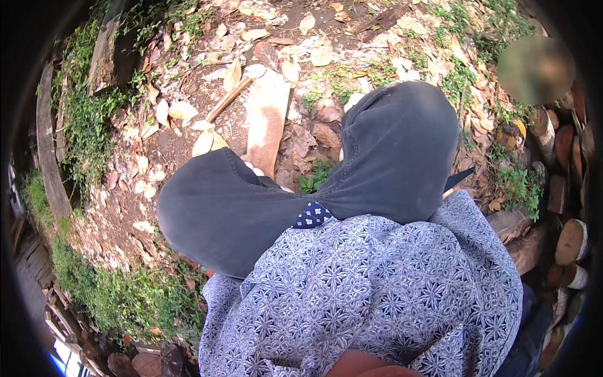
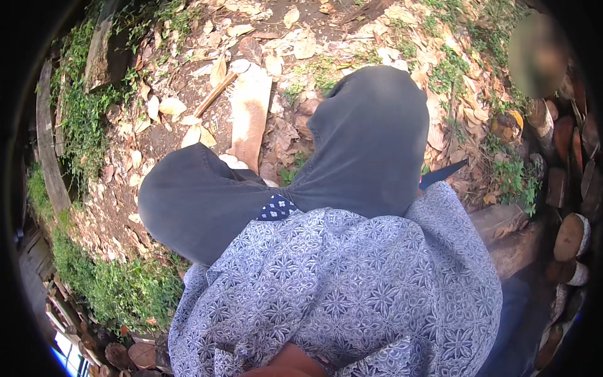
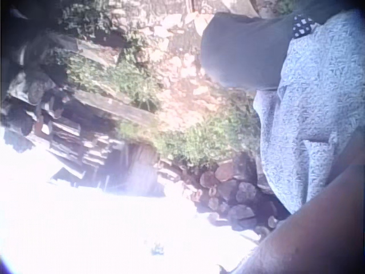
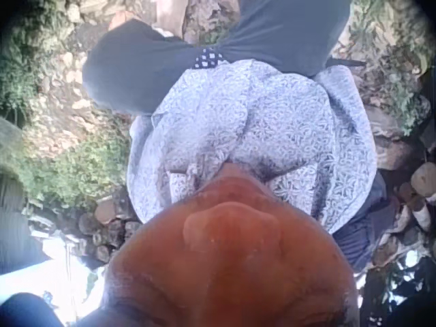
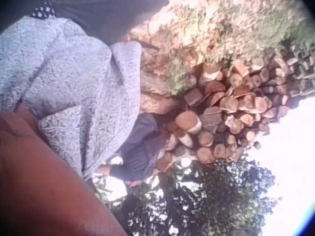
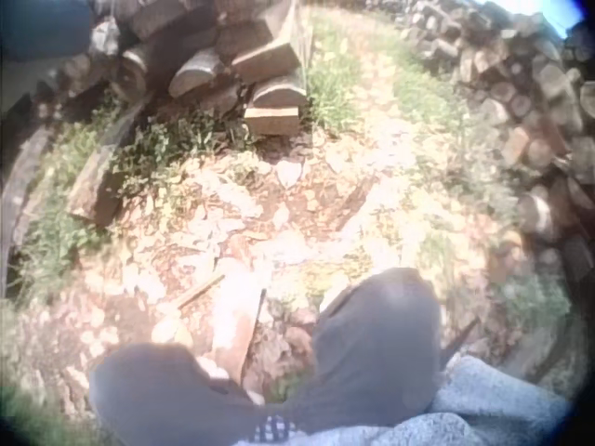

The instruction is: The person uses a red hand saw to cut a rectangular piece of light-colored wood resting on a log. After completing the cut, the person sits on the ground and uses a small knife to carve or shape the cut piece of wood.

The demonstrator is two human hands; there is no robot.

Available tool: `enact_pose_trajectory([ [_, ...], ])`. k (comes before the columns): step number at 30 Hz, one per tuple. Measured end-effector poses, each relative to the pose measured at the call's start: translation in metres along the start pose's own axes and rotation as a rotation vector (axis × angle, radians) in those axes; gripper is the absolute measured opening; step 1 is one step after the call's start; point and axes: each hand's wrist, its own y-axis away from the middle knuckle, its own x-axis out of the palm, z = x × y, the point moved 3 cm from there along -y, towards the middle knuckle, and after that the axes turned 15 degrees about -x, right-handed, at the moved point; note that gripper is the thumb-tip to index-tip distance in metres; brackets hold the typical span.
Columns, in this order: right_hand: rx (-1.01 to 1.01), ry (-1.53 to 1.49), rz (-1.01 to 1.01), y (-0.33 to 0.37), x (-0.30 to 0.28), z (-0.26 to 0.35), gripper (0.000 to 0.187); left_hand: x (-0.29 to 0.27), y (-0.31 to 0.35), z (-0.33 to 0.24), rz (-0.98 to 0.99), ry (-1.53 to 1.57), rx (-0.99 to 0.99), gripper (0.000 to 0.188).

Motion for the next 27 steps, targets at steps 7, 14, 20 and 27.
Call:
enact_pose_trajectory([
  [7,-0.019,-0.183,0.007,-0.004,-0.016,0.013,0.037,-0.006,0.026,0.028,-0.035,0.056,-0.032,0.05],
  [14,0.061,-0.103,-0.1,-0.003,-0.017,-0.025,0.039,-0.029,0.041,0.005,-0.11,0.085,0.022,0.05],
  [20,0.284,-0.016,0.024,-0.034,0.001,-0.053,0.048,-0.049,0.069,0.009,-0.19,0.123,0.059,0.051],
  [27,0.3,-0.005,-0.095,-0.042,0.012,-0.076,0.047,-0.04,0.087,-0.13,-0.384,0.028,0.42,0.051],
])
